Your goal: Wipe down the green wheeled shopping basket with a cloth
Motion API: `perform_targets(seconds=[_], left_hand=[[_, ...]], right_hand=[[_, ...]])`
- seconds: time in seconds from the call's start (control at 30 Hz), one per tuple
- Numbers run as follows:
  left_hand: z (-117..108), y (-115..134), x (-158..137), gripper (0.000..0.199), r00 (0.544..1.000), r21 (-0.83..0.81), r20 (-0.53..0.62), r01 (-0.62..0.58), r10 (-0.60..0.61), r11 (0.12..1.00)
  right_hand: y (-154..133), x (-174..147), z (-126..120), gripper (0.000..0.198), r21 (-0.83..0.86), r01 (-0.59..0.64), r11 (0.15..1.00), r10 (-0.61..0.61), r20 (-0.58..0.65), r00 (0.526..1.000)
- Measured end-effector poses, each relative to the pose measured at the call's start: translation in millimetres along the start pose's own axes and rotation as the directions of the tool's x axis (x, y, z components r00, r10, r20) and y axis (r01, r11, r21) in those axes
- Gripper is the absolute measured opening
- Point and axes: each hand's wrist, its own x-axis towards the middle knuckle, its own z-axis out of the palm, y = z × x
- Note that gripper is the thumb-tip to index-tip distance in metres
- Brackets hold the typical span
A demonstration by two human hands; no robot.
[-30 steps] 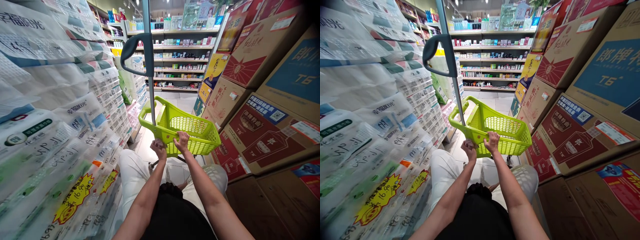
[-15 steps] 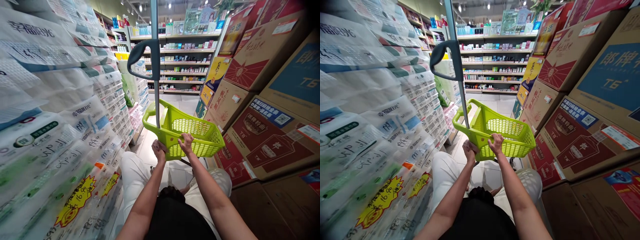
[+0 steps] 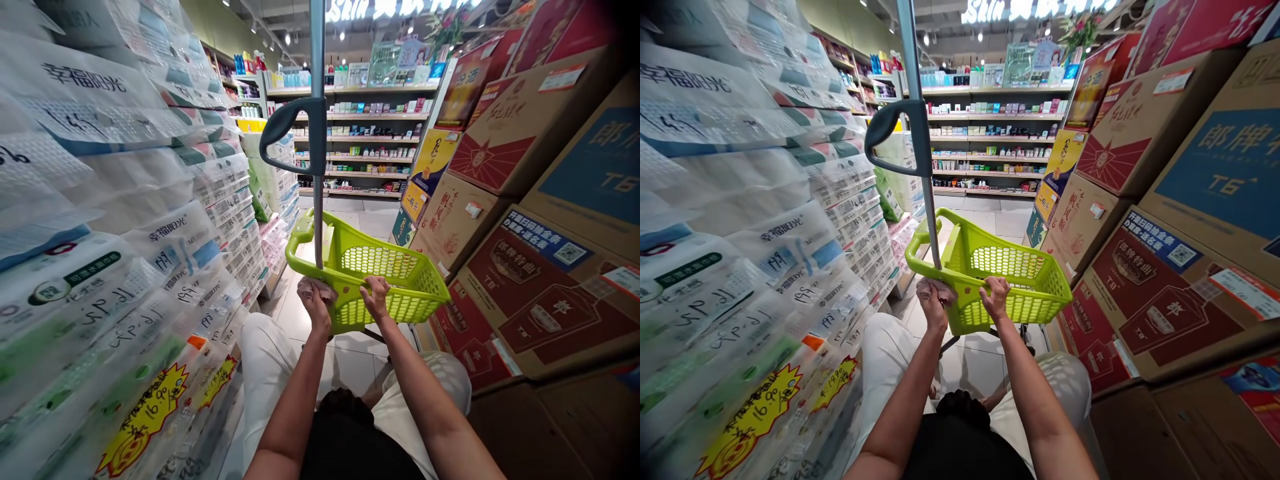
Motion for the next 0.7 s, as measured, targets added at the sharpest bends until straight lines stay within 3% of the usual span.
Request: perform_targets(seconds=[0.23,0.3,0.37,0.4,0.47,0.53,0.6,0.7], left_hand=[[12,26,1,0.017,0.997,-0.130,0.041,0.067,-0.063,0.989],[12,30,-1,0.022,1.000,-0.087,-0.002,-0.004,0.004,0.996],[9,34,-3,0.028,0.983,0.058,-0.020,-0.179,0.180,0.982],[7,36,-4,0.031,0.956,0.157,0.026,-0.292,0.291,0.943],[3,39,-8,0.036,0.857,0.326,0.239,-0.514,0.457,0.793],[0,39,-13,0.043,0.737,0.396,0.440,-0.672,0.512,0.626],[-1,39,-18,0.052,0.665,0.424,0.517,-0.746,0.538,0.514],[-2,42,-20,0.061,0.620,0.448,0.514,-0.783,0.593,0.432]], right_hand=[[17,15,-9,0.025,0.032,-0.057,0.998,0.056,0.025,0.998],[22,21,-14,0.025,0.011,-0.091,0.996,0.090,0.050,0.995],[20,25,-18,0.023,-0.022,-0.103,0.994,0.104,0.072,0.992],[16,26,-18,0.021,-0.030,-0.082,0.996,0.085,0.089,0.992],[4,28,-16,0.020,-0.010,-0.018,1.000,0.019,0.121,0.992],[-11,28,-10,0.022,0.037,-0.016,0.999,0.012,0.112,0.994],[-24,29,-3,0.028,0.068,-0.095,0.993,0.091,0.058,0.994],[-34,31,3,0.033,0.084,-0.167,0.982,0.169,-0.008,0.986]])
